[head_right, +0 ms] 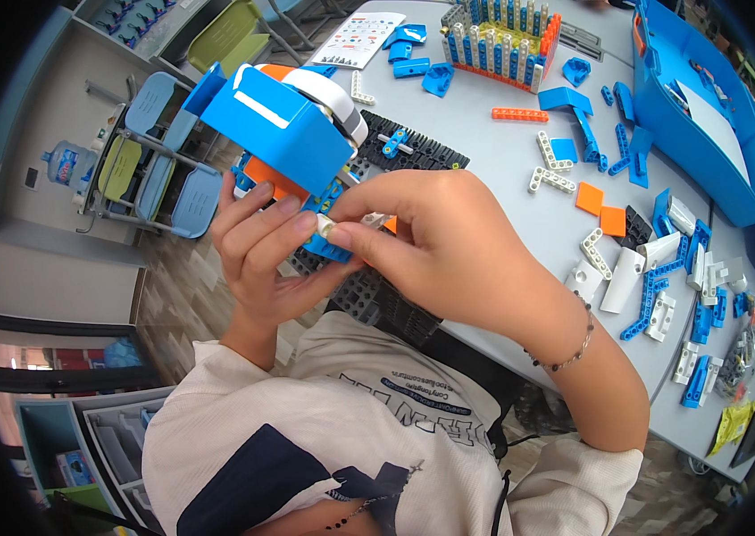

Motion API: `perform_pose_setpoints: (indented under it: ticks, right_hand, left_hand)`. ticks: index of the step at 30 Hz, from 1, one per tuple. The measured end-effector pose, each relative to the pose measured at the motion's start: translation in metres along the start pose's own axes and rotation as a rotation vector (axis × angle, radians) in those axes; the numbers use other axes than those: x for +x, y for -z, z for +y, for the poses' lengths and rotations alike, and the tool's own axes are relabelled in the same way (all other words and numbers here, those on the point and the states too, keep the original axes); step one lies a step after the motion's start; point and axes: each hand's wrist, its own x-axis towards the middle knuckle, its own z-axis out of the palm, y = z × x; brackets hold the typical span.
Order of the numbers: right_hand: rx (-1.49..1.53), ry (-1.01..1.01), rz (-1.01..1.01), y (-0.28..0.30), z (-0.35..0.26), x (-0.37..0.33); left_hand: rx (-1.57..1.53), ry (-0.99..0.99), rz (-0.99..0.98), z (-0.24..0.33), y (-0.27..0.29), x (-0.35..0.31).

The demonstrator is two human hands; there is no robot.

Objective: The person assembles a tracked robot using blue, orange, white, and black plastic building blocks. They pick pieces from a table and a blue storage case, attach them to the robot chassis, and occasionally rotate the assembly to fit additional components.

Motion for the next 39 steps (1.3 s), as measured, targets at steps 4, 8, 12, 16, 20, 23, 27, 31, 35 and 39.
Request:
perform_pose_setpoints:
  ticks: [4, 8, 12, 16, 20, 23, 27, 31, 35, 39]
  right_hand:
    - [0.015, -0.079, -0.002, 0.003, -0.002, 0.004]
    - [-0.054, -0.085, 0.059, 0.002, -0.008, -0.005]
    - [-0.314, 0.205, 0.216, -0.009, -0.009, -0.012]
    - [-0.587, 0.263, 0.339, -0.029, -0.010, -0.021]
    - [-0.697, 0.240, 0.493, -0.049, -0.008, -0.020]
    - [-0.802, 0.220, 0.570, -0.059, -0.009, -0.018]
    - [-0.834, 0.186, 0.649, -0.068, -0.009, -0.016]
    - [-0.797, 0.157, 0.791, -0.077, -0.008, -0.021]
    - [-0.926, -0.028, 0.814, -0.086, -0.011, -0.028]
    - [-0.949, -0.076, 0.839, -0.090, -0.007, -0.024]
  left_hand:
    - [-0.160, 0.025, -0.159, -0.009, 0.025, 0.018]
    - [-0.280, 0.004, -0.188, -0.018, 0.023, 0.032]
    - [-0.376, -0.001, -0.147, -0.021, 0.017, 0.037]
    - [-0.393, 0.002, -0.134, -0.021, 0.014, 0.039]
    - [-0.408, 0.012, -0.128, -0.021, 0.012, 0.039]
    - [-0.401, 0.008, -0.130, -0.022, 0.011, 0.039]
    - [-0.395, -0.001, -0.125, -0.021, 0.010, 0.039]
    - [-0.409, -0.033, -0.101, -0.023, 0.005, 0.041]
    - [-0.408, -0.053, -0.094, -0.024, 0.000, 0.043]
    - [-0.417, -0.051, -0.104, -0.023, -0.002, 0.045]
